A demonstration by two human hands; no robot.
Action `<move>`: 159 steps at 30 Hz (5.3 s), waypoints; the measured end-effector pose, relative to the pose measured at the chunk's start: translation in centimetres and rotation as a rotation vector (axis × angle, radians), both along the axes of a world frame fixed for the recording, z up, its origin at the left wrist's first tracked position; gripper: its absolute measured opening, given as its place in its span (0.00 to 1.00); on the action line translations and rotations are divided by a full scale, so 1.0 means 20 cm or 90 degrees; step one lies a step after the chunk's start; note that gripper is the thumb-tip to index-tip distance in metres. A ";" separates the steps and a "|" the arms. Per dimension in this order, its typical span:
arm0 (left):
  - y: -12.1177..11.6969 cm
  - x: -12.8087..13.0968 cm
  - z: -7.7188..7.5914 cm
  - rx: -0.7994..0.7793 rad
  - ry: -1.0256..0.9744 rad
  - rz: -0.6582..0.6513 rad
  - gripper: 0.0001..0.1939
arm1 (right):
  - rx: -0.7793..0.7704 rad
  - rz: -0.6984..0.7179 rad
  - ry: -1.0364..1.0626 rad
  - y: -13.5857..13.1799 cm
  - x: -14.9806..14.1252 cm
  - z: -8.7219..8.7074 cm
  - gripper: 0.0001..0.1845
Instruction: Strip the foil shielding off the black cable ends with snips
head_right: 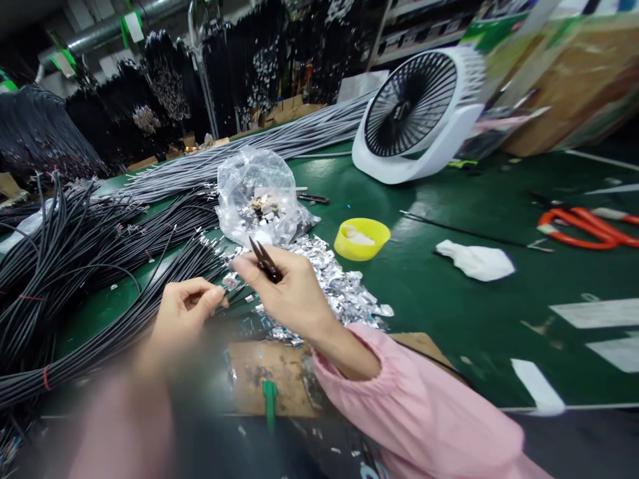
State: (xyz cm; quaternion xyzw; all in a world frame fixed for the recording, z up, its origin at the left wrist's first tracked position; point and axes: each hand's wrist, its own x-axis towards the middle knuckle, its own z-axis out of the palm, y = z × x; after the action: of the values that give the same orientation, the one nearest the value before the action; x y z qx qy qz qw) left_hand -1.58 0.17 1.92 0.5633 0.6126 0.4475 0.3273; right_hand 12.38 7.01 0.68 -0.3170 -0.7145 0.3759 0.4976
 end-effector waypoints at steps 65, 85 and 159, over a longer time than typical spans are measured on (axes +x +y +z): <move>0.01 0.04 -0.07 0.219 -0.019 0.091 0.08 | -0.563 0.250 0.154 -0.01 -0.01 0.06 0.14; -0.03 0.00 -0.09 0.547 0.351 0.254 0.09 | 0.052 0.127 -0.019 -0.05 0.00 -0.01 0.15; -0.01 0.04 -0.04 0.073 -0.100 0.058 0.12 | -0.326 0.115 0.237 0.00 -0.02 0.02 0.26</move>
State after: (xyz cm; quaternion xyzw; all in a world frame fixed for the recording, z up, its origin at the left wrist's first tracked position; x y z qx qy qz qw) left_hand -0.88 -0.10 1.22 0.5159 0.5835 0.5390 0.3207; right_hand 11.95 7.03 1.16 -0.2930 -0.5187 0.6375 0.4886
